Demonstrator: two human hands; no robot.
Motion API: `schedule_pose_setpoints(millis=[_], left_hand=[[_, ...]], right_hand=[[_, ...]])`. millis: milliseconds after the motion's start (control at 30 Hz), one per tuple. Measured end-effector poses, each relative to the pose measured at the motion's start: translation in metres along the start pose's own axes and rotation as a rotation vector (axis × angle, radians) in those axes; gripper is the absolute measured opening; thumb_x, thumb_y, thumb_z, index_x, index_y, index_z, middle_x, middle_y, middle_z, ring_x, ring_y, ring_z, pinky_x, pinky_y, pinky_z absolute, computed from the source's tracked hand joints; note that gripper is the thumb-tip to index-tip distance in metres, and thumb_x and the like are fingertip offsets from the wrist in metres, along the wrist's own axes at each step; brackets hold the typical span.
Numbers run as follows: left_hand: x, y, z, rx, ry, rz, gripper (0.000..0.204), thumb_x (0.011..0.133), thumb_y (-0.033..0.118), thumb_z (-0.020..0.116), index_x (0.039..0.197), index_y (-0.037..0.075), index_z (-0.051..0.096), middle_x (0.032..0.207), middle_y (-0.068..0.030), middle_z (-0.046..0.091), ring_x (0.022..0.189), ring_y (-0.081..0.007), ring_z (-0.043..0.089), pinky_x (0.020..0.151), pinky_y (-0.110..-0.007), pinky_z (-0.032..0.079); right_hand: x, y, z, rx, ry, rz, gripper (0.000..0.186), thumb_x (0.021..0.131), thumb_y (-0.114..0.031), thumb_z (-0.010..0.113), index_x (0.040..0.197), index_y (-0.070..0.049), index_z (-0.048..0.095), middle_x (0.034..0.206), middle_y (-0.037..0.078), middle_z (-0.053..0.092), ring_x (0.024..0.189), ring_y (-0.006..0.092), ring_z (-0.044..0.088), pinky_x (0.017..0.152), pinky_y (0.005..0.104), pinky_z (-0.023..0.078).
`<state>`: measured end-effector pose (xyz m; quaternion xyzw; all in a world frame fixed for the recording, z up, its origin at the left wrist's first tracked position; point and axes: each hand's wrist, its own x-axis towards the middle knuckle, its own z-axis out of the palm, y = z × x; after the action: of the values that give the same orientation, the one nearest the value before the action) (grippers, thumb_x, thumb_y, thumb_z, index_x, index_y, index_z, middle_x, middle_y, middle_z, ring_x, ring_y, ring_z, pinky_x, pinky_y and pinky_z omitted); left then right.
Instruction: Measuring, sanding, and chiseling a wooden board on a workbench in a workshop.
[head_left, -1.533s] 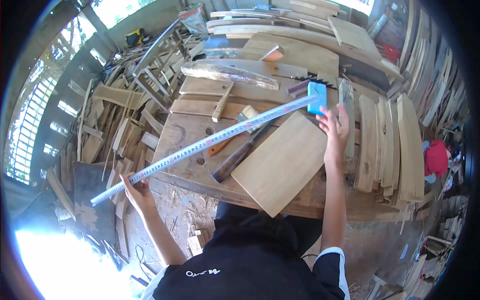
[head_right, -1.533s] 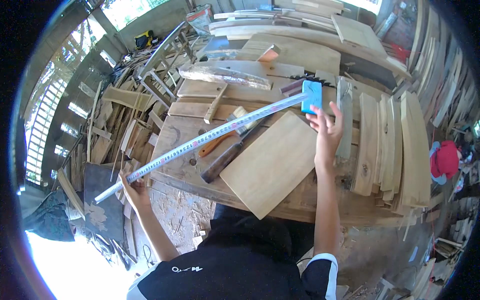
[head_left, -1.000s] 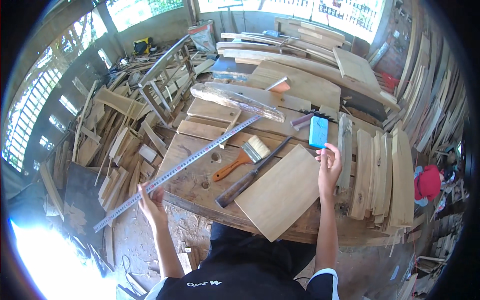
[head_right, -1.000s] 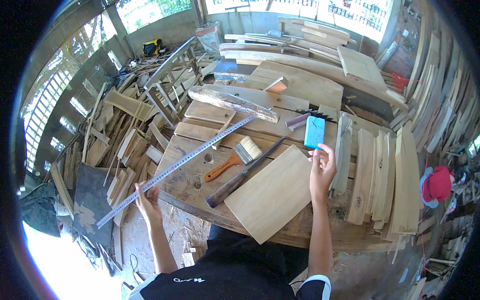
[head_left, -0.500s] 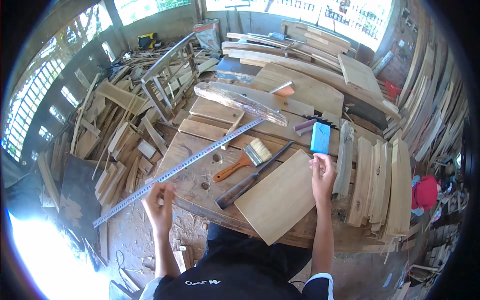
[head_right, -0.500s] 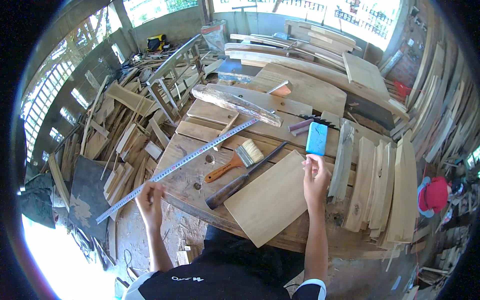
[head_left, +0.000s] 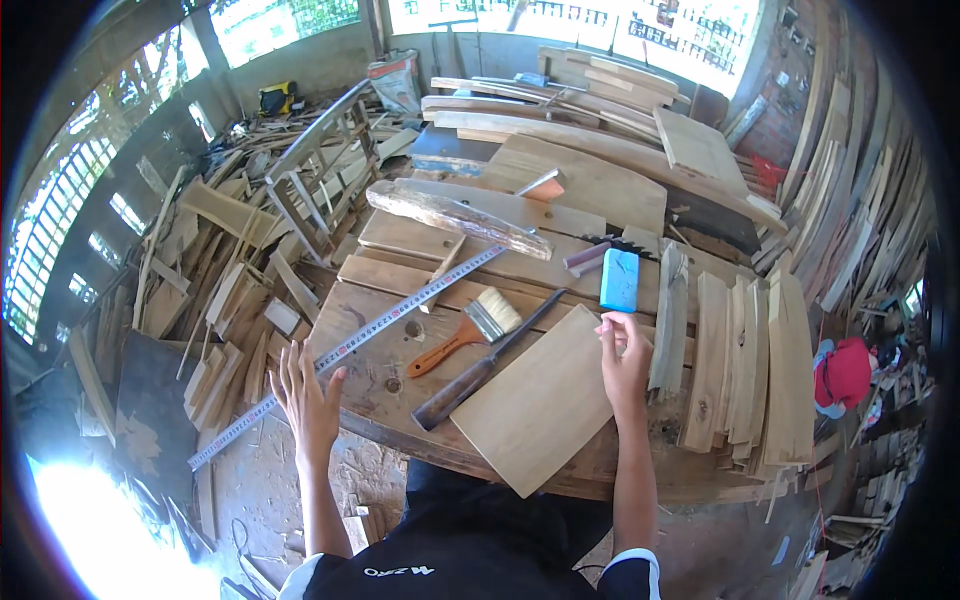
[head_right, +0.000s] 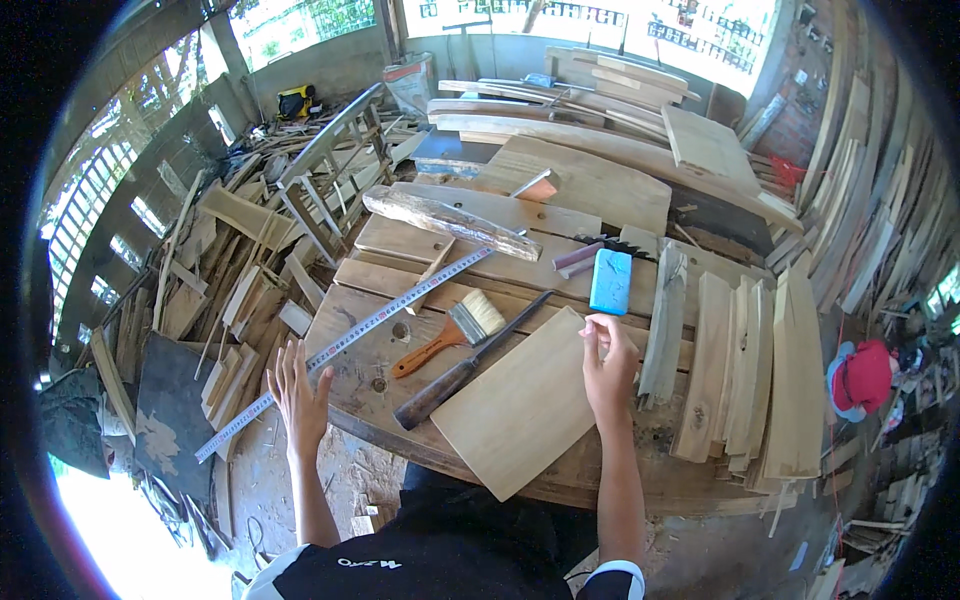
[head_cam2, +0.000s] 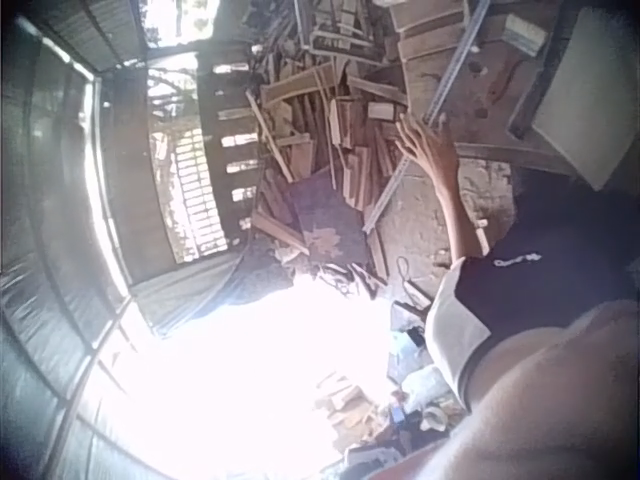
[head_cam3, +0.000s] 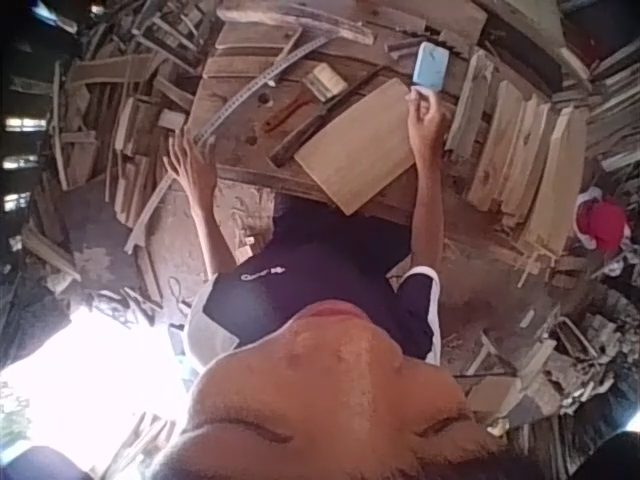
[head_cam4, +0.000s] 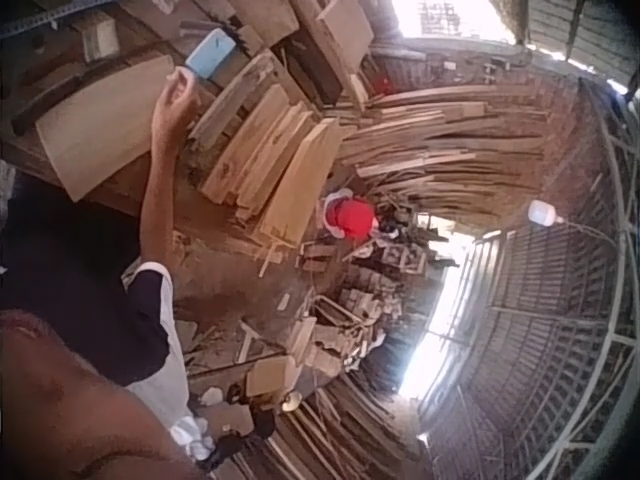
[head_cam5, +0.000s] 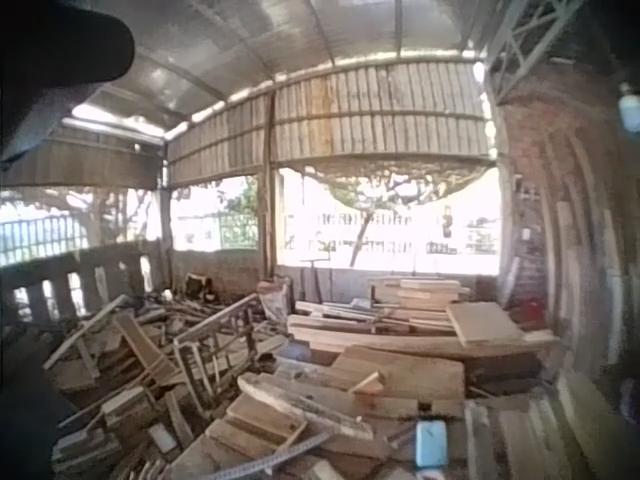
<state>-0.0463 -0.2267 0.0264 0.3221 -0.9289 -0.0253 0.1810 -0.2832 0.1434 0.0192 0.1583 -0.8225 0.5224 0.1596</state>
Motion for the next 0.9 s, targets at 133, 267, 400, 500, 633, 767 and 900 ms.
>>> schedule_pose_setpoints(millis=[133, 267, 400, 500, 633, 767, 900], left_hand=[[0.001, 0.008, 0.005, 0.009, -0.011, 0.004, 0.076, 0.1, 0.055, 0.052, 0.155, 0.007, 0.033, 0.159, -0.0166, 0.036, 0.151, -0.0316, 0.025, 0.125, -0.052, 0.009], [0.003, 0.011, 0.002, 0.006, 0.059, 0.019, 0.068, 0.1, 0.05, 0.055, 0.151, 0.007, 0.041, 0.155, -0.0174, 0.041, 0.15, -0.0318, 0.029, 0.124, -0.053, 0.01], [0.015, 0.029, 0.003, -0.311, 0.356, 0.073, 0.035, 0.099, 0.026, 0.063, 0.126, 0.004, 0.063, 0.132, -0.0165, 0.063, 0.133, -0.0342, 0.051, 0.118, -0.051, 0.028], [0.019, 0.06, -0.002, -0.623, 0.474, 0.186, 0.019, 0.096, 0.014, 0.065, 0.11, 0.002, 0.067, 0.116, -0.0143, 0.069, 0.115, -0.033, 0.062, 0.106, -0.047, 0.043], [0.02, 0.092, 0.012, -0.729, 0.436, 0.337, 0.002, 0.089, 0.002, 0.067, 0.088, 0.001, 0.068, 0.093, -0.0107, 0.071, 0.091, -0.0285, 0.065, 0.086, -0.039, 0.05], [0.02, 0.092, 0.025, -0.758, 0.32, 0.376, 0.003, 0.087, 0.0, 0.068, 0.084, 0.001, 0.068, 0.085, -0.0104, 0.07, 0.079, -0.0254, 0.065, 0.076, -0.035, 0.051], [0.023, 0.09, 0.031, -0.827, 0.292, 0.204, 0.008, 0.09, 0.002, 0.068, 0.082, -0.001, 0.068, 0.08, -0.0104, 0.069, 0.069, -0.0205, 0.063, 0.065, -0.031, 0.049]], right_hand=[[-0.001, 0.0, -0.002, -0.01, 0.009, -0.012, 0.016, 0.102, -0.014, 0.06, 0.106, 0.0, 0.066, 0.089, 0.012, 0.073, 0.085, 0.0198, 0.073, 0.077, 0.0319, 0.053], [-0.001, -0.007, -0.001, -0.01, 0.007, -0.008, 0.015, 0.101, -0.013, 0.06, 0.104, 0.0, 0.066, 0.09, 0.013, 0.073, 0.086, 0.0223, 0.072, 0.079, 0.0338, 0.054], [0.0, -0.007, -0.003, -0.119, 0.07, -0.031, 0.013, 0.099, -0.01, 0.06, 0.104, 0.001, 0.066, 0.093, 0.015, 0.07, 0.085, 0.0272, 0.069, 0.079, 0.0377, 0.055], [0.001, -0.006, -0.005, -0.172, 0.15, -0.053, 0.013, 0.098, -0.009, 0.061, 0.106, 0.001, 0.065, 0.097, 0.015, 0.068, 0.089, 0.0287, 0.067, 0.08, 0.0392, 0.054], [0.001, 0.005, -0.004, -0.221, 0.189, -0.078, 0.016, 0.096, -0.007, 0.063, 0.11, 0.0, 0.062, 0.105, 0.016, 0.066, 0.098, 0.0334, 0.064, 0.087, 0.0427, 0.052], [0.005, 0.008, 0.001, -0.312, 0.199, -0.118, 0.025, 0.094, -0.009, 0.065, 0.117, -0.001, 0.06, 0.115, 0.018, 0.062, 0.11, 0.0361, 0.059, 0.098, 0.0431, 0.047], [0.031, 0.024, 0.012, -0.545, 0.178, -0.044, 0.068, 0.088, -0.022, 0.074, 0.143, -0.005, 0.039, 0.133, 0.023, 0.051, 0.121, 0.0417, 0.053, 0.102, 0.0503, 0.045]])
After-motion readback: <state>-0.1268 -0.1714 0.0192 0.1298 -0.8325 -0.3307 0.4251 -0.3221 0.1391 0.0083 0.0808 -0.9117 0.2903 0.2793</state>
